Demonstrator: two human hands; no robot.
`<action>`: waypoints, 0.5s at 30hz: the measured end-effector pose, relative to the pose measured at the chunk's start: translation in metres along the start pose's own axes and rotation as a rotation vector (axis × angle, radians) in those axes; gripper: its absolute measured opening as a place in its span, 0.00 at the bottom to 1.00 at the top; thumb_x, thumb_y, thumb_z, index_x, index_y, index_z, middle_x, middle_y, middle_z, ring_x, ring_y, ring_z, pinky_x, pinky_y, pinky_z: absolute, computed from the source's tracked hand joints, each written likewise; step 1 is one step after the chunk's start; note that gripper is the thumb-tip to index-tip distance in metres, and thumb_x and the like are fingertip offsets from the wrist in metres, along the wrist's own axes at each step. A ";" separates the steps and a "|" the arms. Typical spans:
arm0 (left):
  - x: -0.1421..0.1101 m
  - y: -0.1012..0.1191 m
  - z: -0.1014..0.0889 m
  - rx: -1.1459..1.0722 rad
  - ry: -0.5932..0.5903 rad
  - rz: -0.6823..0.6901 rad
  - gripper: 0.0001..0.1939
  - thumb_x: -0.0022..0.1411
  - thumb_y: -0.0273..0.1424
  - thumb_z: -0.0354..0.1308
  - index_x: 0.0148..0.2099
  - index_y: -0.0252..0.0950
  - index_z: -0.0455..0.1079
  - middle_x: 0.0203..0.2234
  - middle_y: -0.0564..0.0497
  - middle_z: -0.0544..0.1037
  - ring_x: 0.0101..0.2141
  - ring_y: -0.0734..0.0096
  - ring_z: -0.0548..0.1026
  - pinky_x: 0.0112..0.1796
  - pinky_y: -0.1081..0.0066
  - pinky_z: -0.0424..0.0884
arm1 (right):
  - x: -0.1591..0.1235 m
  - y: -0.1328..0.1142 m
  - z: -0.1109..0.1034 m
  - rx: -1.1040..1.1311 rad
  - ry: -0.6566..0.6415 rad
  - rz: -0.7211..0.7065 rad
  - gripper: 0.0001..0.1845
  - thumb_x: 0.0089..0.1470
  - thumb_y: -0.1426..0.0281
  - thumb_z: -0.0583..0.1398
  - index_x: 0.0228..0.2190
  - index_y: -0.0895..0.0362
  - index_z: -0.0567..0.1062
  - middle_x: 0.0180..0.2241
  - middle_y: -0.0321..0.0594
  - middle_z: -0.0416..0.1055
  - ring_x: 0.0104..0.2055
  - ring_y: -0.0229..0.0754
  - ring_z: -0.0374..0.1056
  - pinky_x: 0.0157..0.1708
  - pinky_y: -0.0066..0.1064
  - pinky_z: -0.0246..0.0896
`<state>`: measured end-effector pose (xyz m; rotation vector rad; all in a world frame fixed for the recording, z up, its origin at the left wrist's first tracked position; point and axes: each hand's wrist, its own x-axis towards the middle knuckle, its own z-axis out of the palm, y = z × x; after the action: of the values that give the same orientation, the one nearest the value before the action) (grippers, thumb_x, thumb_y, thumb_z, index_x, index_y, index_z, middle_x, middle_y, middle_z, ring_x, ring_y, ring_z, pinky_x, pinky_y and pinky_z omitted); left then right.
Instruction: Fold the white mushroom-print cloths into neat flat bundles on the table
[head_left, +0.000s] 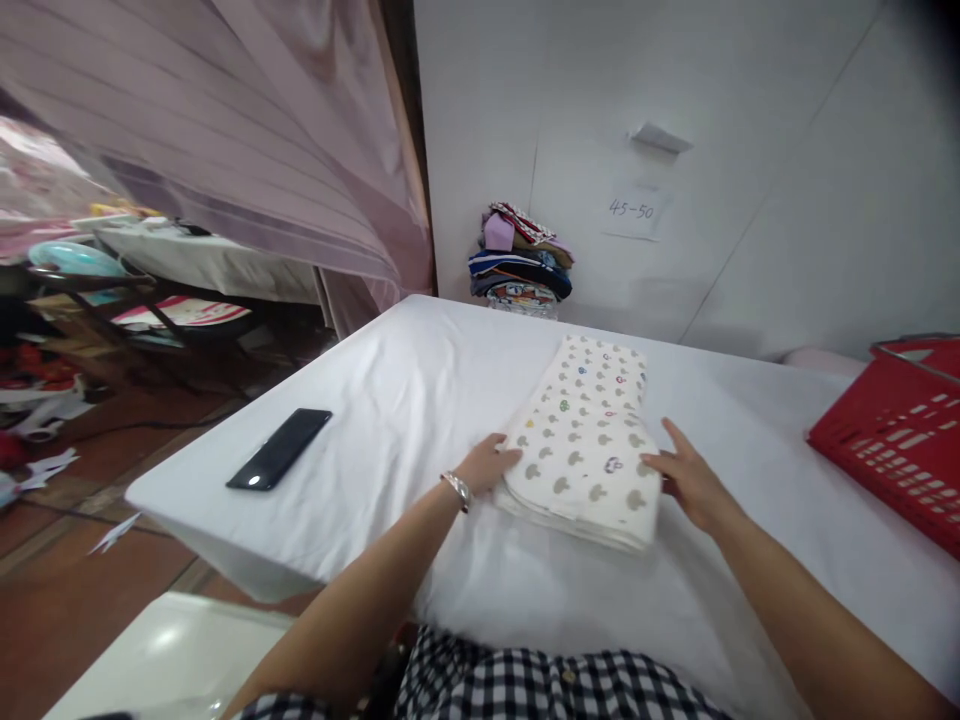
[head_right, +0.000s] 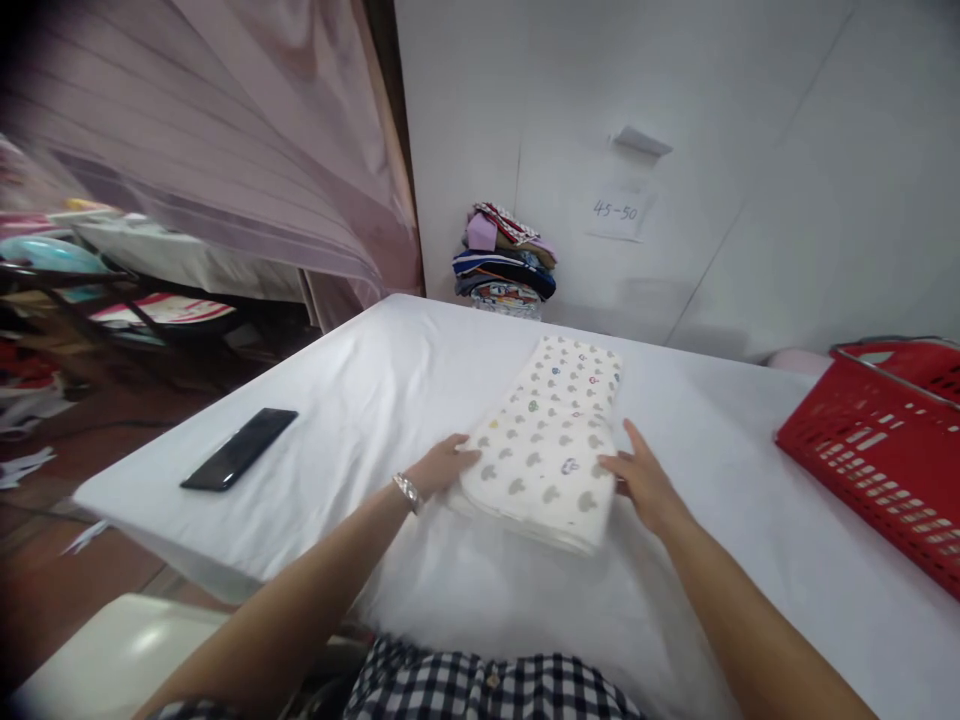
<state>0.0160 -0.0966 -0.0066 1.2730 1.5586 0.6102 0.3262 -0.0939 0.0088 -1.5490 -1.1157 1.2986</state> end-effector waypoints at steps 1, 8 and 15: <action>-0.009 -0.003 0.010 -0.026 -0.071 -0.002 0.28 0.56 0.39 0.55 0.56 0.33 0.57 0.42 0.42 0.76 0.33 0.66 0.76 0.32 0.71 0.71 | -0.002 0.003 -0.013 -0.025 0.017 0.017 0.51 0.42 0.65 0.64 0.61 0.43 0.43 0.38 0.39 0.74 0.36 0.46 0.72 0.32 0.35 0.70; -0.048 -0.011 0.041 0.215 -0.097 0.143 0.36 0.55 0.40 0.52 0.63 0.34 0.47 0.33 0.47 0.77 0.28 0.64 0.77 0.32 0.68 0.70 | -0.026 0.046 -0.045 -0.574 0.099 0.003 0.41 0.43 0.63 0.62 0.58 0.43 0.56 0.38 0.42 0.73 0.36 0.49 0.72 0.35 0.42 0.68; -0.050 -0.001 0.039 0.353 -0.147 0.147 0.36 0.56 0.40 0.51 0.64 0.35 0.45 0.38 0.45 0.76 0.35 0.62 0.76 0.37 0.69 0.68 | -0.046 0.020 0.005 -1.051 0.022 -0.602 0.30 0.56 0.57 0.50 0.59 0.47 0.55 0.62 0.37 0.48 0.63 0.50 0.46 0.58 0.46 0.50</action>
<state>0.0482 -0.1509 -0.0035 1.6697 1.5012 0.3302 0.3203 -0.1434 0.0014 -1.6525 -2.2235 0.2369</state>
